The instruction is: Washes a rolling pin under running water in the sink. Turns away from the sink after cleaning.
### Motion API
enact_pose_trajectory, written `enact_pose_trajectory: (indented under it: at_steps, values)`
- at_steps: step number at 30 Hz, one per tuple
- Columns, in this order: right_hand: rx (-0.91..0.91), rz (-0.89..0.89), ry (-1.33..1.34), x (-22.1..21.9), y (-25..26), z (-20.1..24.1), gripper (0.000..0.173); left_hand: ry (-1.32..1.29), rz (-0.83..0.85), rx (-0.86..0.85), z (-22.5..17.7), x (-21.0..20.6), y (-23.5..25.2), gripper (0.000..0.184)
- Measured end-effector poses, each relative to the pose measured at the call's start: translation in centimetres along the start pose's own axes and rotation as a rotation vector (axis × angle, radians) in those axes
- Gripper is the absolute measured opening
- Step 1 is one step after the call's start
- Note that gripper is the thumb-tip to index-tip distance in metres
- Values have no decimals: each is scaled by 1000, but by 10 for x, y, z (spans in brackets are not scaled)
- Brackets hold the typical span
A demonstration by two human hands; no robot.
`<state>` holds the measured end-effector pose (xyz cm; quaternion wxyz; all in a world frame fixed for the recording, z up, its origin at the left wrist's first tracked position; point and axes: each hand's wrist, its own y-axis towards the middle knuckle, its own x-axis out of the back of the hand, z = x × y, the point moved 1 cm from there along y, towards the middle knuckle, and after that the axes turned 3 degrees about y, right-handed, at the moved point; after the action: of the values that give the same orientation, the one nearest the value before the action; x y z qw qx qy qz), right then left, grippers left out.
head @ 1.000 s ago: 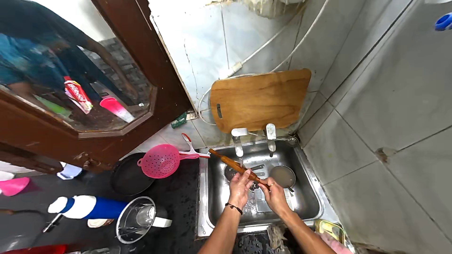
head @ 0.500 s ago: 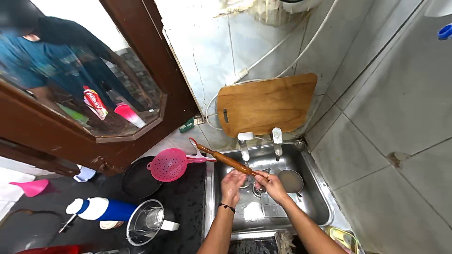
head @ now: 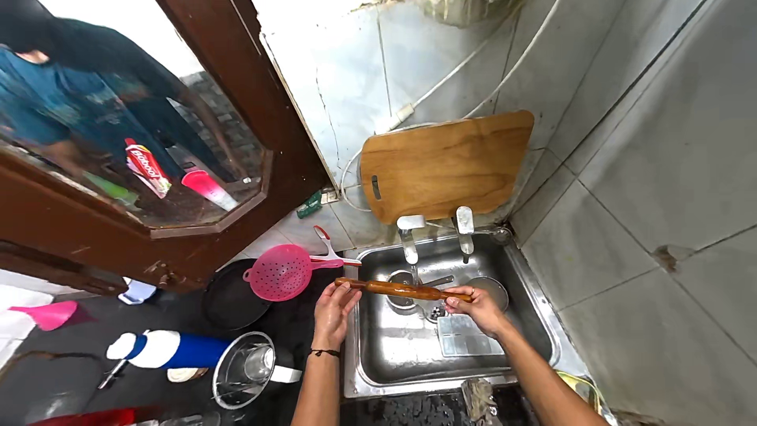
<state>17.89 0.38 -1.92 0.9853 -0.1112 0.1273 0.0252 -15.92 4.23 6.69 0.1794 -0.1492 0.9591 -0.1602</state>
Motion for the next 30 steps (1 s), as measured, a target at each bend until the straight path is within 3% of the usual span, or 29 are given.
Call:
enact_pose_trajectory:
  at_steps: [8,12,16,19,21,23,26,28,30]
  values:
    - [-117,-86,340,-77,24,-15,37,74,-121,-212,-41,54,-53,25]
    - [-134,8,483,-91,23,-15,23,291,-69,-233,-55,79,-72,30]
    - [-102,66,564,-89,27,-10,15,591,141,-111,-58,93,-80,18]
    - [-76,55,544,-89,29,-5,22,993,470,138,-53,84,-83,35]
    - [-82,56,486,-92,29,-2,25,1107,630,317,-37,72,-86,46]
    - [-88,40,543,-94,30,0,26,952,662,453,-18,67,-91,58]
    - [-97,-61,824,-103,36,6,23,512,604,677,8,66,-99,54]
    - [-134,-120,975,-113,40,6,13,186,668,835,29,71,-106,54]
    - [-187,-108,1063,-119,46,7,41,2,705,939,43,77,-111,54]
